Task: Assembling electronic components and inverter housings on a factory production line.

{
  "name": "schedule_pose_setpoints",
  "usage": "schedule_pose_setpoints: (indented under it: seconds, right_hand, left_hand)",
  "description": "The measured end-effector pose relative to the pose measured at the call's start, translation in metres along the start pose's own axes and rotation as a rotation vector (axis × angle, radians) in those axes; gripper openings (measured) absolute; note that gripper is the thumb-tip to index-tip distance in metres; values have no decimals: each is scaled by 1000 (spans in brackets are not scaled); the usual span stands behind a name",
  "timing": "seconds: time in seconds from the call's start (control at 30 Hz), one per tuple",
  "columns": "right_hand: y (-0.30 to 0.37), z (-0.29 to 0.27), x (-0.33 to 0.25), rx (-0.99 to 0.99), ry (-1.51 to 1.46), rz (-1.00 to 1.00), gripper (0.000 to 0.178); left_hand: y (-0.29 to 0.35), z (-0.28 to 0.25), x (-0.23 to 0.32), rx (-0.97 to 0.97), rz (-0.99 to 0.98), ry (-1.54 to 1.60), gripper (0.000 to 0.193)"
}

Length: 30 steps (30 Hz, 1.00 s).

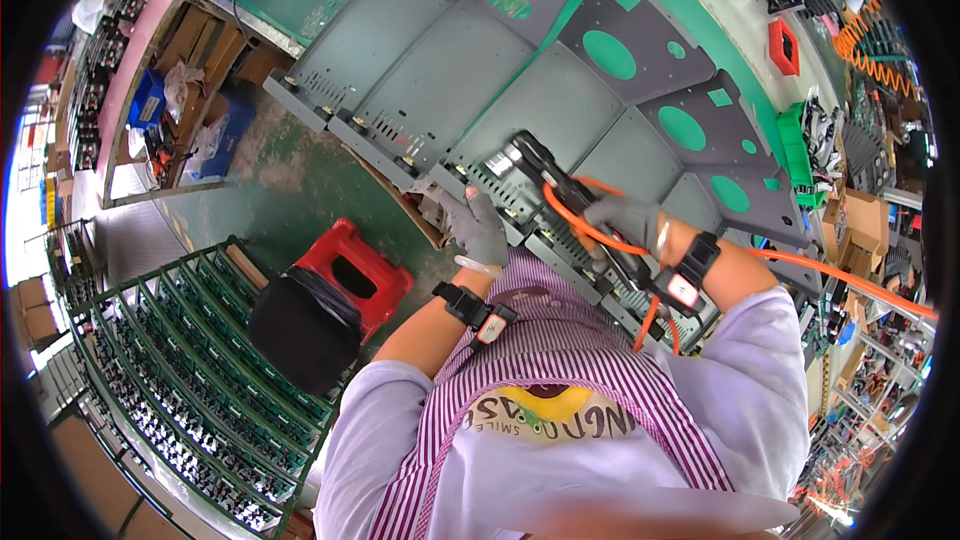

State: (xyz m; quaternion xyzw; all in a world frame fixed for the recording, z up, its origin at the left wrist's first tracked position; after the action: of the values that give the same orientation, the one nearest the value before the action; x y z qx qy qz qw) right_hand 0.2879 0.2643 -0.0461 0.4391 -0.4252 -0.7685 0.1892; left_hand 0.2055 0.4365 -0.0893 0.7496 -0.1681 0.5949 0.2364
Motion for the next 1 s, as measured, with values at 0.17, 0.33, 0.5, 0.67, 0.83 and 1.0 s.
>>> schedule_pose_setpoints:
  seconds: [0.17, 0.33, 0.5, 0.67, 0.83, 1.0]
  right_hand:
    - [-36, -1, -5, 8, 127, 206, 19]
    - [-45, -3, -11, -144, 184, 160, 20]
    - [-47, -7, -11, -181, 203, 170, 19]
    - [-49, -9, -3, -169, 172, 231, 19]
    - [-44, -7, -10, -129, 129, 181, 19]
    - [-32, -14, -36, -61, 141, 66, 20]
  left_hand:
    - [-2, 4, -9, -44, -8, -20, 61]
    - [-5, 6, -18, -19, -35, 100, 49]
    - [-5, 8, -25, -62, -64, 140, 48]
    - [-6, 10, -22, -53, -87, 137, 46]
    - [-7, 7, -16, -131, -73, 102, 49]
    - [-25, -35, -16, -472, 147, -41, 48]
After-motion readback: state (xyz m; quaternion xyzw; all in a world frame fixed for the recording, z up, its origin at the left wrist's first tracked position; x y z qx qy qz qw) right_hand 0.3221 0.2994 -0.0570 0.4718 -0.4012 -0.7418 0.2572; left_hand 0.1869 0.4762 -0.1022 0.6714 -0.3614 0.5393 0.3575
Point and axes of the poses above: each hand's wrist, its own y-axis away from the middle knuckle, its own z-axis out of the palm, x = y × z, the point moved 7 cm from there along -y, towards the middle knuckle, and after that the axes turned 13 degrees about y, right-handed, at the moved point
